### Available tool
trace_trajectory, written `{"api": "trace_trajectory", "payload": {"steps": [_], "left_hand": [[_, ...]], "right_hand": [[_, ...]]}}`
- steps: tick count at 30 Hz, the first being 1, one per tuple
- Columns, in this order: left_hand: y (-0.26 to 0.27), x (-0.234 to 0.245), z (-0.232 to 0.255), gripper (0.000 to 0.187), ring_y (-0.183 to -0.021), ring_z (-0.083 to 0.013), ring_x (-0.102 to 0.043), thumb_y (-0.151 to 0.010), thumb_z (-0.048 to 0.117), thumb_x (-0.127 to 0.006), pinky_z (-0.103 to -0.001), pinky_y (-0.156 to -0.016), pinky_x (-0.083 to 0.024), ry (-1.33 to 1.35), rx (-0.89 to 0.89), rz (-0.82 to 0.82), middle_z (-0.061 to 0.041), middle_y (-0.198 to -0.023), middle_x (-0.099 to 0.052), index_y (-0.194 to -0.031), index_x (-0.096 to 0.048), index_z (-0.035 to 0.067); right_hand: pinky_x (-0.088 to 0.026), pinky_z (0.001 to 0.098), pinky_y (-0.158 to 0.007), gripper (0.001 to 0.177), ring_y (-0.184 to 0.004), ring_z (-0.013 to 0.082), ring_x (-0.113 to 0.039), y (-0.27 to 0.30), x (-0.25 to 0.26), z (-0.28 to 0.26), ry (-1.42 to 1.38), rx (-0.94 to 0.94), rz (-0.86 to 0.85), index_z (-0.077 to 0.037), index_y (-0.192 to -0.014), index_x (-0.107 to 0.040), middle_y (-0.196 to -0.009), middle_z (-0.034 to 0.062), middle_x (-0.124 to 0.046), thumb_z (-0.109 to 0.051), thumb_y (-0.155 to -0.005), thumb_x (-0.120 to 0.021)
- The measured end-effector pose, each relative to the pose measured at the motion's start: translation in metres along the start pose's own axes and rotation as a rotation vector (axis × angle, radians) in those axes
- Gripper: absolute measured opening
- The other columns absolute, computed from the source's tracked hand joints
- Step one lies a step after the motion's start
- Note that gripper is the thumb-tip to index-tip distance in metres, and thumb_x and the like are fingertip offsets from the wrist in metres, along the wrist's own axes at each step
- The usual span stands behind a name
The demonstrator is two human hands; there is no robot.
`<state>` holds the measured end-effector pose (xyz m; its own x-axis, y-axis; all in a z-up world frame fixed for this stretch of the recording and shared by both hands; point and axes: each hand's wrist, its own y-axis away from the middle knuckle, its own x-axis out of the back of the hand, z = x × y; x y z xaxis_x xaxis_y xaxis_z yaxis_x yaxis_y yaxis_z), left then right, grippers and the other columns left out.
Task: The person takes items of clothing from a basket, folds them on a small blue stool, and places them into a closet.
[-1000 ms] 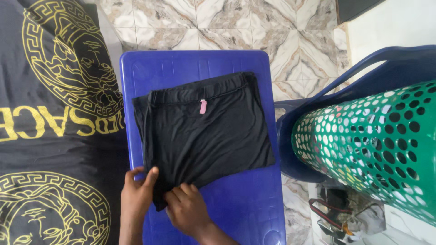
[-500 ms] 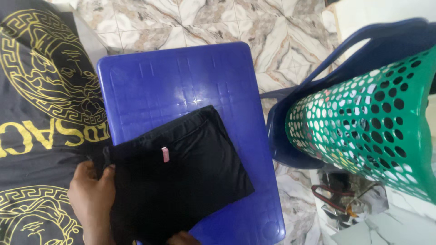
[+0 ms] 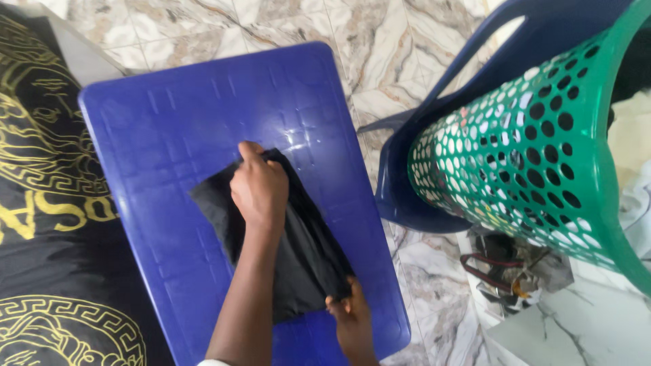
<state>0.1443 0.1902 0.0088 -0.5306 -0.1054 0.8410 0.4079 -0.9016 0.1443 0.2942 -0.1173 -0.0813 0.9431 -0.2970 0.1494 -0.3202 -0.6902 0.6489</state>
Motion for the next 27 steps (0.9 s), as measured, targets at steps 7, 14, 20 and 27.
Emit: {"api": "trace_trajectory", "payload": {"steps": [7,14,20,27], "left_hand": [[-0.004,0.003,0.001,0.042,-0.08,-0.0418,-0.071,-0.091,0.023,-0.072,-0.052,-0.076,-0.055,0.099,0.067,-0.051,-0.019,-0.08,-0.074,-0.125,-0.054,0.008],[0.039,0.043,-0.087,0.069,-0.096,-0.0398,-0.063,-0.1,0.052,-0.087,-0.047,-0.08,-0.051,-0.378,-0.036,0.545,-0.023,-0.106,-0.065,-0.129,-0.06,-0.005],[0.02,0.038,-0.145,0.047,-0.07,-0.022,-0.068,-0.089,0.035,-0.085,-0.038,-0.068,-0.053,0.159,0.227,0.074,-0.012,-0.077,-0.071,-0.105,-0.072,-0.006],[-0.025,0.044,-0.171,0.023,-0.06,-0.0123,-0.058,-0.094,0.012,-0.074,-0.027,-0.054,-0.05,0.601,0.535,-0.142,-0.005,-0.076,-0.065,-0.111,-0.071,-0.003]], "right_hand": [[-0.054,0.0286,-0.065,0.058,-0.063,0.0131,-0.061,-0.011,0.0,-0.073,0.215,0.027,0.06,-0.007,-0.143,-0.051,-0.067,0.0055,-0.06,-0.014,-0.089,-0.069],[-0.035,0.0601,-0.109,0.06,-0.138,0.0476,-0.041,0.016,-0.015,-0.128,0.895,0.732,0.314,-0.008,-0.142,-0.048,-0.147,0.0277,-0.044,-0.04,-0.094,-0.064],[-0.025,0.0668,-0.109,0.076,-0.144,0.0487,-0.03,0.028,-0.049,-0.113,0.988,0.855,-0.473,-0.016,-0.152,-0.047,-0.159,0.0255,-0.03,-0.05,-0.088,-0.071],[-0.028,0.0612,-0.116,0.069,-0.151,0.037,-0.034,0.041,-0.05,-0.078,1.096,0.897,-0.501,-0.021,-0.158,-0.044,-0.167,0.0123,-0.036,-0.033,-0.095,-0.07]]}}
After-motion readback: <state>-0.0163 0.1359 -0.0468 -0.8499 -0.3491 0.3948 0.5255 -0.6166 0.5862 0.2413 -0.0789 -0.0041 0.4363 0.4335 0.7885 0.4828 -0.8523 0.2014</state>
